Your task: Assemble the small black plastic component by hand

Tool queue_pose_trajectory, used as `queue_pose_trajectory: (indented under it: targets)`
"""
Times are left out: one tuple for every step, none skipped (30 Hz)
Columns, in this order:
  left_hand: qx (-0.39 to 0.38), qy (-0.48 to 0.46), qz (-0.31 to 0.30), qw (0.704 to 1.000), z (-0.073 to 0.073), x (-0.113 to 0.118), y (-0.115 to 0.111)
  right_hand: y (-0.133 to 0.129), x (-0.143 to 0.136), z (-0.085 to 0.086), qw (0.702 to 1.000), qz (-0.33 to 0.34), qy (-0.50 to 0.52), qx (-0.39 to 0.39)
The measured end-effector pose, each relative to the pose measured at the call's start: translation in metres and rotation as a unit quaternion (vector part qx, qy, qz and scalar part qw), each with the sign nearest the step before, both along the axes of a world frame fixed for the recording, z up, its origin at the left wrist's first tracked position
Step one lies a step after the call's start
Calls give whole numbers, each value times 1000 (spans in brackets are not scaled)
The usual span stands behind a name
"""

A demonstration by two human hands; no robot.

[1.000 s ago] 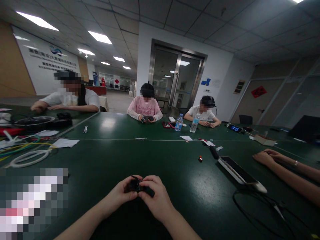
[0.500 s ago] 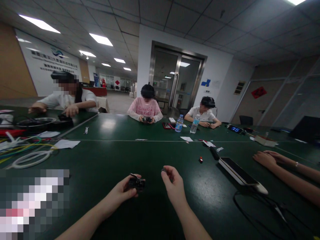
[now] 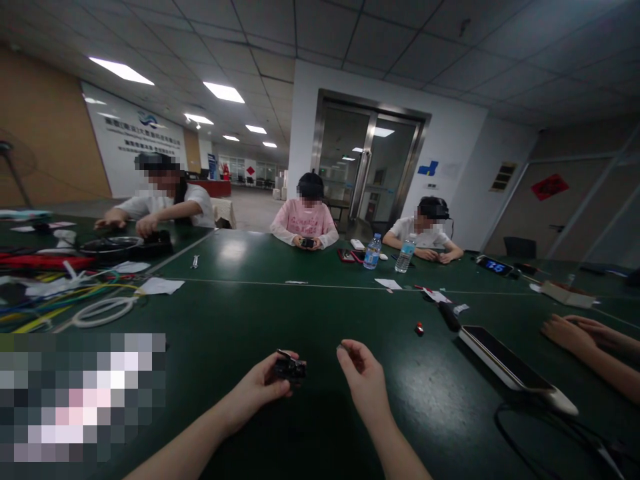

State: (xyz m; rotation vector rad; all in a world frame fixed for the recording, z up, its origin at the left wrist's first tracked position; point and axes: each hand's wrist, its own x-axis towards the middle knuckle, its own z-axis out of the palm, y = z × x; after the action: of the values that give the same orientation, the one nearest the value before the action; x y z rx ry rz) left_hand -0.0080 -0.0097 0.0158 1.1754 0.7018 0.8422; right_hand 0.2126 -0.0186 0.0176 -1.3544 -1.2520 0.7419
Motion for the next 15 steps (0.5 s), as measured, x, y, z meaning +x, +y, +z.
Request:
queue_pose_trajectory:
  targets:
    - [0, 1, 2, 1000, 0, 0, 0, 0, 0, 0, 1000, 0, -1, 3]
    - [-1, 2, 2, 1000, -1, 1, 0, 0, 0, 0, 1000, -2, -1, 7]
    - [-2, 3, 1, 1000, -1, 1, 0, 0, 0, 0, 1000, -5, 0, 10]
    - [-3, 1, -1, 1000, -2, 1, 0, 0, 0, 0, 1000, -9, 2, 13]
    - [-3, -2, -4, 1000, -2, 0, 1, 0, 1, 0, 1000, -13, 3, 15]
    - [-4, -4, -6, 1000, -3, 0, 1, 0, 1, 1, 1000, -16, 4, 15]
    - [-6, -5, -9, 1000, -3, 0, 2, 0, 1, 1, 1000, -18, 4, 12]
    - [-7, -5, -9, 1000, -4, -1, 2, -1, 1, 2, 1000, -18, 3, 9]
    - [-8, -6, -10, 1000, -4, -1, 2, -1, 0, 2, 1000, -16, 3, 6]
    - [-9, -5, -12, 1000, -4, -1, 2, -1, 0, 2, 1000, -14, 3, 3]
    - [-7, -6, -15, 1000, -4, -1, 2, -1, -1, 3, 1000, -12, 3, 2]
    - [-4, -8, -18, 1000, -4, -1, 2, -1, -1, 3, 1000, -10, 2, 2]
    - [-1, -10, -23, 1000, -3, -1, 2, -1, -2, 3, 1000, -7, 0, 2]
    - [1, -10, -27, 1000, -3, -1, 2, 0, -2, 3, 1000, -4, -2, 4]
    - [2, -9, -30, 999, -2, -1, 2, 0, -3, 2, 1000, -1, -4, 5]
